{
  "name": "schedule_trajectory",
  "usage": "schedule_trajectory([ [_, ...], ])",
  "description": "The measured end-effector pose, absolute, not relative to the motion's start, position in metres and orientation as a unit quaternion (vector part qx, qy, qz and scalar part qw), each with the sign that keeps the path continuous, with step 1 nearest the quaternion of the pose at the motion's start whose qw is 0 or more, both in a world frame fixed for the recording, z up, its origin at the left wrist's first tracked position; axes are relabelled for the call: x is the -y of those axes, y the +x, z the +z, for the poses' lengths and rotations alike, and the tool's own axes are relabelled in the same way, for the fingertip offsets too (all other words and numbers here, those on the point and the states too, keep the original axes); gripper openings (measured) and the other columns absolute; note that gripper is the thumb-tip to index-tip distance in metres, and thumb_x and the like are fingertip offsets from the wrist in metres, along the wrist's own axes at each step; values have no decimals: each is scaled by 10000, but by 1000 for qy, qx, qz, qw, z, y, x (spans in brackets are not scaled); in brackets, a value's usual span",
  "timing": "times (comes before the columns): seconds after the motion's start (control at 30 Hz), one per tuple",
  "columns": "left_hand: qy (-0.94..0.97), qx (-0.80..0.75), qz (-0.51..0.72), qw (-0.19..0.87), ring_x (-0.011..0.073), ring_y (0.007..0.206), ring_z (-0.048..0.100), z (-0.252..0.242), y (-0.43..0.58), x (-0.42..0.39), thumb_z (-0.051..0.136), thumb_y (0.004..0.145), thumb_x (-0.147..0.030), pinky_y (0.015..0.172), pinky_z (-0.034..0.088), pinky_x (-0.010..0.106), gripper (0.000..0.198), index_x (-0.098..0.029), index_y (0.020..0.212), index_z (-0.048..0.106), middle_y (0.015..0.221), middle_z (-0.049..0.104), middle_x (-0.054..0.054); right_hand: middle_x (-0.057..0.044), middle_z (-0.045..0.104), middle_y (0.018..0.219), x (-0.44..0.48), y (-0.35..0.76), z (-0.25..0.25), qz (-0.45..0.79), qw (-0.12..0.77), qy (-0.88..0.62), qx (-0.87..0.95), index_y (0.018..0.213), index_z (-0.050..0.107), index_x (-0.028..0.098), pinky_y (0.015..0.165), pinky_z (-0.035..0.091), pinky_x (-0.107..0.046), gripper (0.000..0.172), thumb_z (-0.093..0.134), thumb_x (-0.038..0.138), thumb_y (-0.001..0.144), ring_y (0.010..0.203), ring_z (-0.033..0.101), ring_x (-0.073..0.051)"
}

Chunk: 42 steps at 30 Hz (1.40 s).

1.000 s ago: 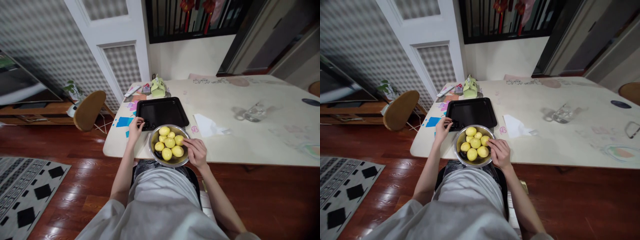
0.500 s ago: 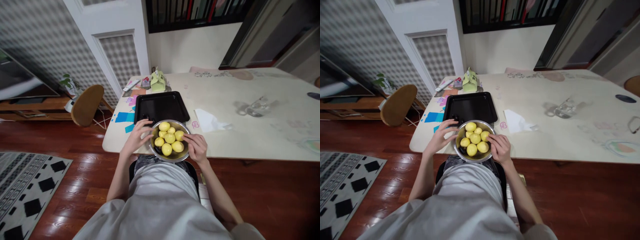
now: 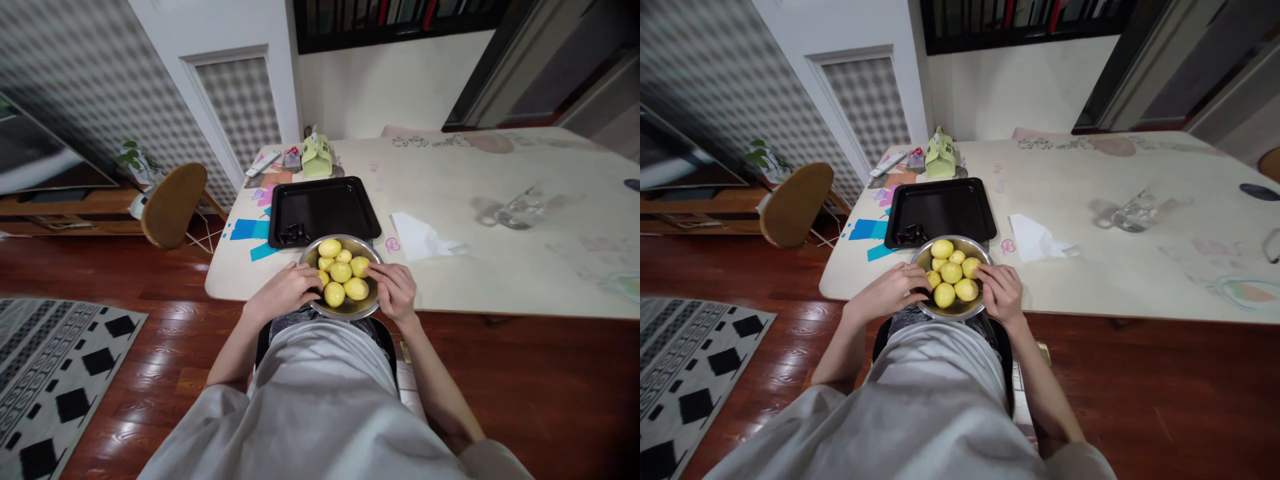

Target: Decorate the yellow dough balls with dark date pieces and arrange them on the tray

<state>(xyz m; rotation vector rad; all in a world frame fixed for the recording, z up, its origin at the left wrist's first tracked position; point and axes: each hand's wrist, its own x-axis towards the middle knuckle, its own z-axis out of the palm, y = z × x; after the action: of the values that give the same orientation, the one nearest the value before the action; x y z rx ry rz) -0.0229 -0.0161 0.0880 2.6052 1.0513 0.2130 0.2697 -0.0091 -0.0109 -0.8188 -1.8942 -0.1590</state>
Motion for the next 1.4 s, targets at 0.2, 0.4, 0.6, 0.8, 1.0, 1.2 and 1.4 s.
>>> schedule_trajectory([
  [0.2, 906, -366, 85, 194, 248, 1000, 670, 87, -23, 19, 590, 1038, -220, 921, 499, 379, 93, -206, 1051, 681, 1110, 680, 64, -100, 801, 1160, 9, 270, -12, -59, 512, -343, 785, 1211, 769, 220, 844, 520, -437, 373, 446, 184, 1028, 950, 726, -246],
  [0.4, 895, -331, 152, 256, 222, 987, 677, 92, -32, 16, 586, 1042, -215, 877, 528, 322, 76, -215, 1044, 662, 1048, 697, 49, -103, 801, 1164, 9, 269, -12, -57, 518, -338, 783, 1250, 759, 219, 858, 522, -426, 379, 465, 174, 1014, 963, 731, -248],
  [0.6, 805, -476, 331, 128, 239, 1044, 669, 74, -52, -33, 625, 989, -142, 931, 538, 361, 101, -212, 1048, 668, 1066, 700, 66, -100, 808, 1146, 8, 270, -13, -58, 504, -356, 785, 1188, 773, 223, 861, 533, -435, 370, 457, 182, 1000, 948, 742, -246],
  [0.8, 757, -562, 318, 99, 266, 1032, 676, 35, -64, -80, 635, 913, -59, 955, 552, 417, 152, -196, 954, 685, 1022, 707, 81, -105, 807, 1157, 9, 270, -12, -58, 508, -346, 787, 1200, 766, 216, 858, 539, -431, 368, 467, 158, 995, 960, 743, -244],
  [1.0, 787, -502, 351, 75, 265, 1149, 652, 43, -62, -52, 632, 981, -151, 1048, 527, 451, 130, -199, 1081, 700, 1167, 711, 95, -109, 807, 1148, 9, 269, -11, -63, 511, -340, 787, 1197, 768, 204, 848, 536, -423, 360, 478, 152, 990, 951, 741, -246],
  [1.2, 894, -370, 235, 90, 300, 1468, 483, 81, -35, 9, 729, 974, -286, 1191, 451, 512, 70, -227, 1011, 738, 1458, 625, 96, -106, 806, 1156, 9, 270, -12, -49, 513, -345, 784, 1201, 770, 212, 870, 529, -427, 368, 475, 157, 988, 970, 744, -248],
  [1.4, 895, -435, 97, 3, 344, 1538, 415, 89, 4, 36, 810, 883, -196, 1222, 408, 535, 40, -191, 891, 771, 1511, 603, 116, -103, 813, 1135, 9, 270, -13, -55, 503, -360, 784, 1158, 782, 213, 860, 535, -433, 359, 470, 176, 983, 948, 745, -245],
])
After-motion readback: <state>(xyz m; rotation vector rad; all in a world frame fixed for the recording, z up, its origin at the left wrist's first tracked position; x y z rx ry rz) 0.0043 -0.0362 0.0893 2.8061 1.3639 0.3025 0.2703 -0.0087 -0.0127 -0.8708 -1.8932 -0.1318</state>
